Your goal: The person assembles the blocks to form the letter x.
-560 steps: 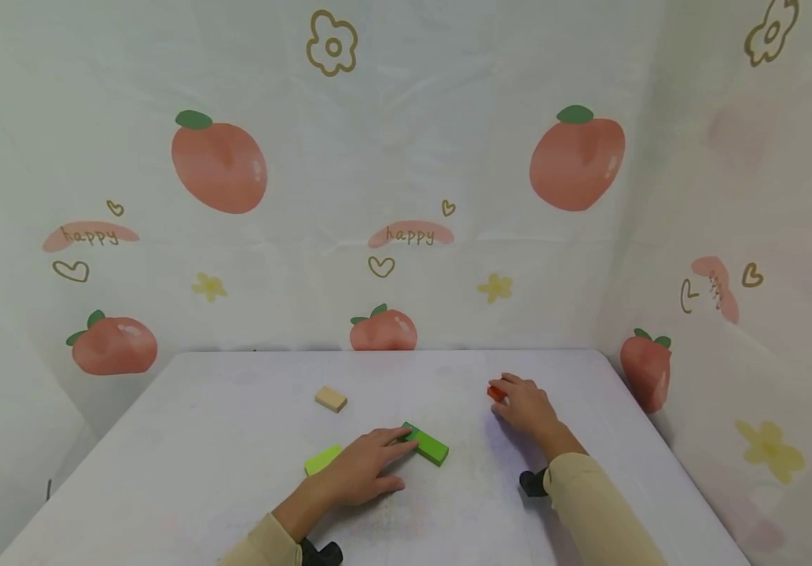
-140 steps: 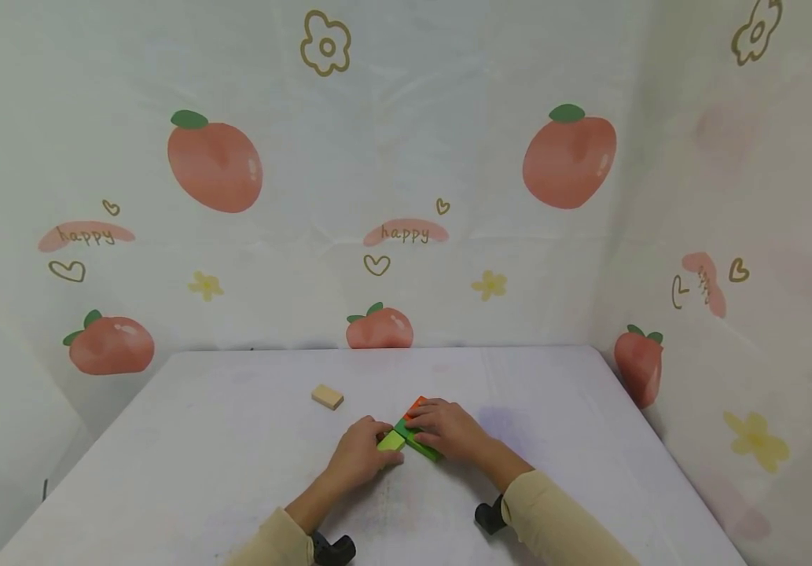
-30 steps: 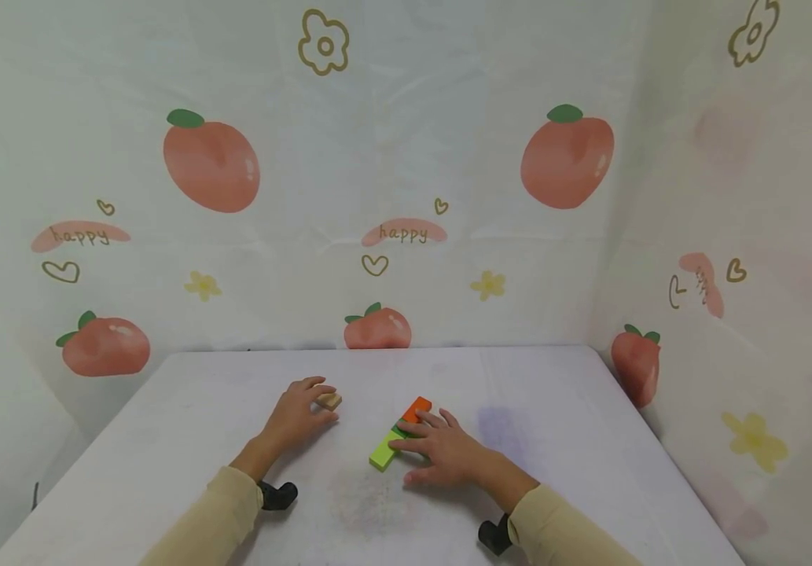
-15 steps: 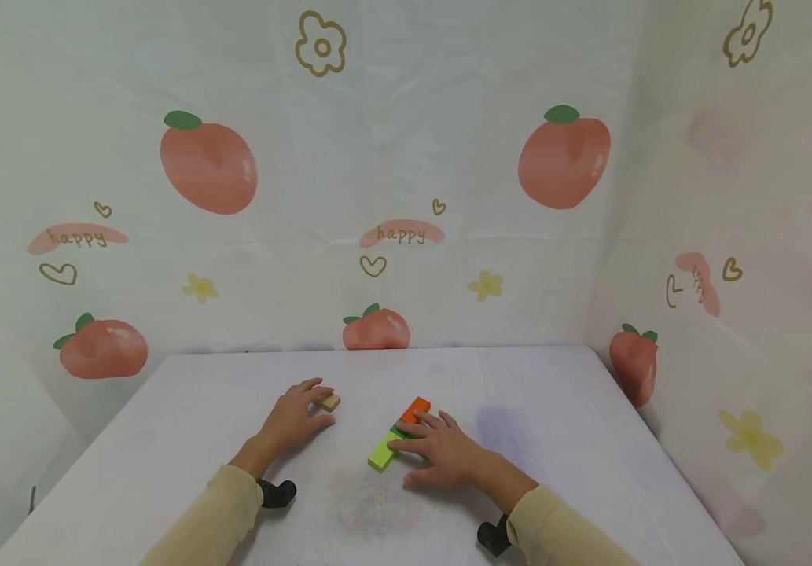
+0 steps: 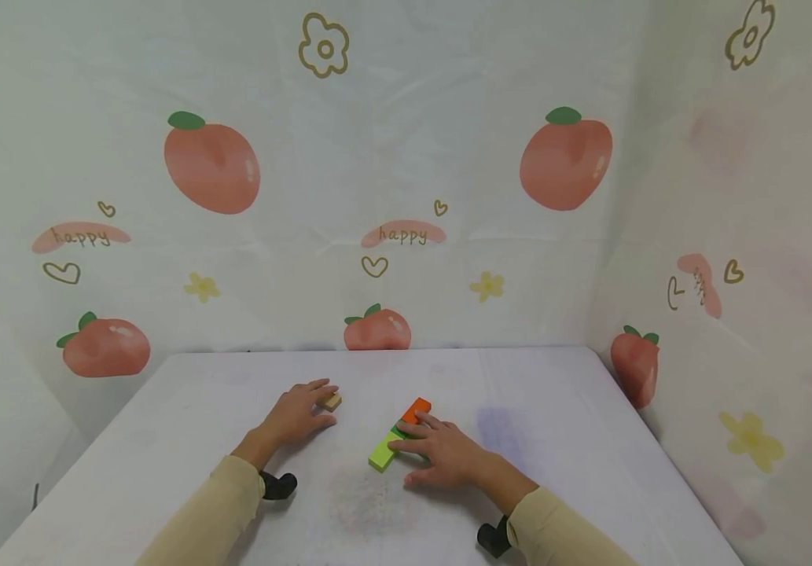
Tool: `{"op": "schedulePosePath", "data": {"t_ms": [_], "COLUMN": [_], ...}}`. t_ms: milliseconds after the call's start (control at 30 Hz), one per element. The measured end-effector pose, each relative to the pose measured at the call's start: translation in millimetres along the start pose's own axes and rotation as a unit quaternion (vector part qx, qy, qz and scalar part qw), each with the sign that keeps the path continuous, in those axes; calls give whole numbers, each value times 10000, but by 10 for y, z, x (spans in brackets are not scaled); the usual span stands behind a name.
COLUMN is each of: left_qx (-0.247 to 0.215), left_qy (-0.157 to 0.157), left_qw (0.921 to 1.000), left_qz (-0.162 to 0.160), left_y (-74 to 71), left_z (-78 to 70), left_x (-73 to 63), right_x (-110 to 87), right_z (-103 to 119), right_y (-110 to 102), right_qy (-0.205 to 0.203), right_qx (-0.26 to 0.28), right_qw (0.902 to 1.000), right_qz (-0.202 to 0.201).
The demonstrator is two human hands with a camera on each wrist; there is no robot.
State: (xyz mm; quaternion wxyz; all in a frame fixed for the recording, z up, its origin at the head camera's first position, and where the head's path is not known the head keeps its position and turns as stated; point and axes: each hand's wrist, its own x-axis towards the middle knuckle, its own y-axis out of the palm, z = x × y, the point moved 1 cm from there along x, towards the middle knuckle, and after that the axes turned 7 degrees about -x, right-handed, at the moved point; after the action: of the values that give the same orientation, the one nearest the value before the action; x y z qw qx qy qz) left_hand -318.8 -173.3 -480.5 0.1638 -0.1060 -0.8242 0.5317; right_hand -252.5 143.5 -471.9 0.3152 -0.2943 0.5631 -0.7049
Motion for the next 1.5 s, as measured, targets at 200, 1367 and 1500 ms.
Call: {"op": "schedulePosePath", "data": {"t_ms": [200,1367,1500], "left_qx": [142,209,76], "left_qy": [35,388,334], "left_qw": [9998,9981,9982], "left_qz": [136,-432,-502], "left_y": [-20,-2,-13], "left_z": [-9,103,83], "left_x": [13,0,-15], "right_x": [-8,-8,-7], "right_z": [5,-39,-41], "right_y": [7,66,70], "right_qy": [-23,-86,-86], "right_qx": [-34,-83,-86], "right_qw": [10000,9998,9997], "right_qz": [-66,-177,-197]}}
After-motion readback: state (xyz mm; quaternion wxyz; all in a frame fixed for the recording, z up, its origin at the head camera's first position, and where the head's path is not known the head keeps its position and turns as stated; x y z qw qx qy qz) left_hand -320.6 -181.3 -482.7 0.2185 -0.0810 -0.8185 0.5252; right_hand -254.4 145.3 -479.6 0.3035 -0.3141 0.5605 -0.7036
